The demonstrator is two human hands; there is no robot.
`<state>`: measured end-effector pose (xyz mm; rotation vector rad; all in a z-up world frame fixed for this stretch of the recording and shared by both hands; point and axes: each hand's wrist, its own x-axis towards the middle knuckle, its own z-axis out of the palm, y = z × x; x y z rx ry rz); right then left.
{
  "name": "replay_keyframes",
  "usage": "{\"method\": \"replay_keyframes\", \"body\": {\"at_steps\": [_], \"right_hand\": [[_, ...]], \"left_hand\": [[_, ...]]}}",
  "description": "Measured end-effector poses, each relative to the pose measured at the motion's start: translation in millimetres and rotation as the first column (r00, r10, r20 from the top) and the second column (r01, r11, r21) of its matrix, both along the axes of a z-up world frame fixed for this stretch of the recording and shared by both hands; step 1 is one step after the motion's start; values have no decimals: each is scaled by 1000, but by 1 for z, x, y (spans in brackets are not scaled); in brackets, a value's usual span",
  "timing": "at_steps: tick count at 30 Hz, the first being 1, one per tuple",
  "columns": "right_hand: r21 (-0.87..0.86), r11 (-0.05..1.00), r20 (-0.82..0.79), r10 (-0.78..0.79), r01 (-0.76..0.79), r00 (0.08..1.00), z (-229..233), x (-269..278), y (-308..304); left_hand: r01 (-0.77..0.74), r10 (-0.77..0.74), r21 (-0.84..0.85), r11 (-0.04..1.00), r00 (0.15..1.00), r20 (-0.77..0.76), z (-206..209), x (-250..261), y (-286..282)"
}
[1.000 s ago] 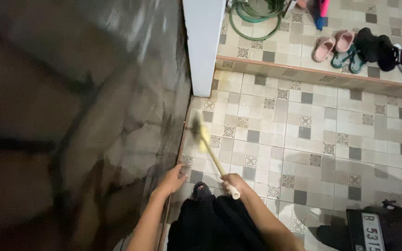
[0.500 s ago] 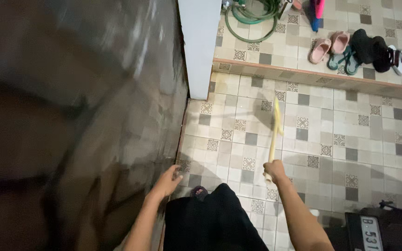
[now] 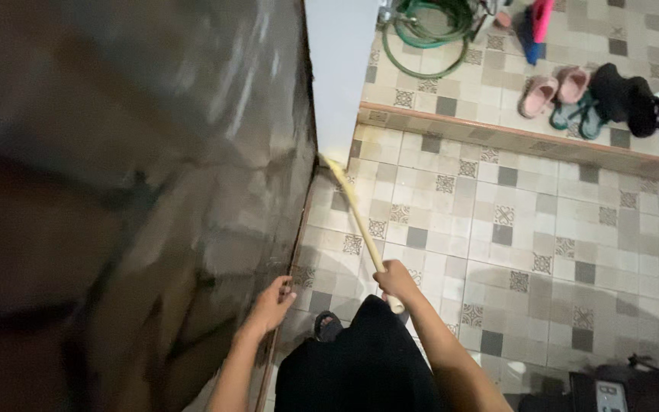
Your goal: The person sweeps the floor around several parked motorcycles, a bicycle, and various storage items using a broom, moving the broom across the tiled surface in a large garage or storage area.
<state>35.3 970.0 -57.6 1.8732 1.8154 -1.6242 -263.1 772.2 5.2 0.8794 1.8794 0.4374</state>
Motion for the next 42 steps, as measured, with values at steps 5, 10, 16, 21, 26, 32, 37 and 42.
{"method": "replay_keyframes", "body": {"at_steps": [5,10,16,21,26,32,37,42], "right_hand": [[189,948,203,218,-257,955,-11,-59,45],[243,614,291,692,-751,660,-15,-51,9],[-278,955,-29,100,-104,995,37,30,-26],[-330,944,-50,-25,7,998,93,136,2],[49,995,172,78,-88,982,48,130,-11],[-31,882,111,470,-469,876,21,59,-48],[-826,524,-112,-516,209,849,26,59,-61],[-973,183,-55,-776,140,629,48,100,-5]], "left_hand": [[-92,89,54,994,994,65,-19,3,-35],[-165,168,-44,985,981,92,-31,20,-54],[-176,177,-22,984,966,190,-38,34,-10],[-6,6,-27,1000,1000,23,-14,37,30],[25,-26,24,999,1000,11,0,37,40],[116,-120,-71,991,991,-65,26,36,56],[151,-152,-29,988,987,-55,35,51,85],[223,-226,-38,974,971,-84,40,86,141]]}}
